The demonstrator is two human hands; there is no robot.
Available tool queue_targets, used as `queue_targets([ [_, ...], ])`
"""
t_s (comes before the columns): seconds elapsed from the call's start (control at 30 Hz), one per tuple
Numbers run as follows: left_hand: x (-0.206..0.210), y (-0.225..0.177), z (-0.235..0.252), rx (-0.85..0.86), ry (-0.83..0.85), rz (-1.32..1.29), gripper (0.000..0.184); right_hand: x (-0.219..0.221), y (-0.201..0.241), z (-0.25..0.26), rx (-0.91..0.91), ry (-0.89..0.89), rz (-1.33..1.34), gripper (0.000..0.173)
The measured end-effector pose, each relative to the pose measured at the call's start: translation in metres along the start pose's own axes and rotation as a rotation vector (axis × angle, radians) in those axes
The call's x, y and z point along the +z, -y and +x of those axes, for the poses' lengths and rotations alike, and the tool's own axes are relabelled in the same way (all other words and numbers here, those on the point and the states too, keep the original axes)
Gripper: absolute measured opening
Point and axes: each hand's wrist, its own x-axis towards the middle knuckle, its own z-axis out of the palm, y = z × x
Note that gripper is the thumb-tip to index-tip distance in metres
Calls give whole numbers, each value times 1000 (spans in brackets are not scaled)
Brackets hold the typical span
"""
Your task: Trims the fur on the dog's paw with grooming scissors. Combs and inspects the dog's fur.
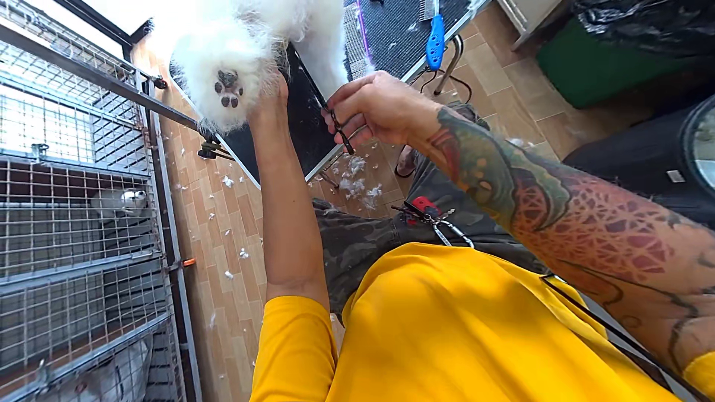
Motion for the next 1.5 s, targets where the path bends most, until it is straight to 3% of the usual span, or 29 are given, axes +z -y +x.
queue_targets([
  [0.33, 0, -1, -1, 22, -11, -9, 30, 0, -5, -4, 18, -40, -9, 23],
  [0.57, 1, 9, 3, 92, 7, -186, 33, -2, -9, -4, 37, -29, -4, 25],
  [1.07, -1, 8, 2, -11, -10, -135, 33, -4, -25, -13, 41, -24, 11, 20],
  [1.17, -1, 10, 2, -14, -5, -119, 33, -6, -26, -10, 39, -10, 9, 30],
  [1.4, -1, 10, 3, 24, 4, -115, 32, -6, -30, -18, 42, -14, -20, 20],
  [1.5, -2, 8, 3, 18, 34, -99, 27, -9, -31, -16, 24, 7, -16, 26],
])
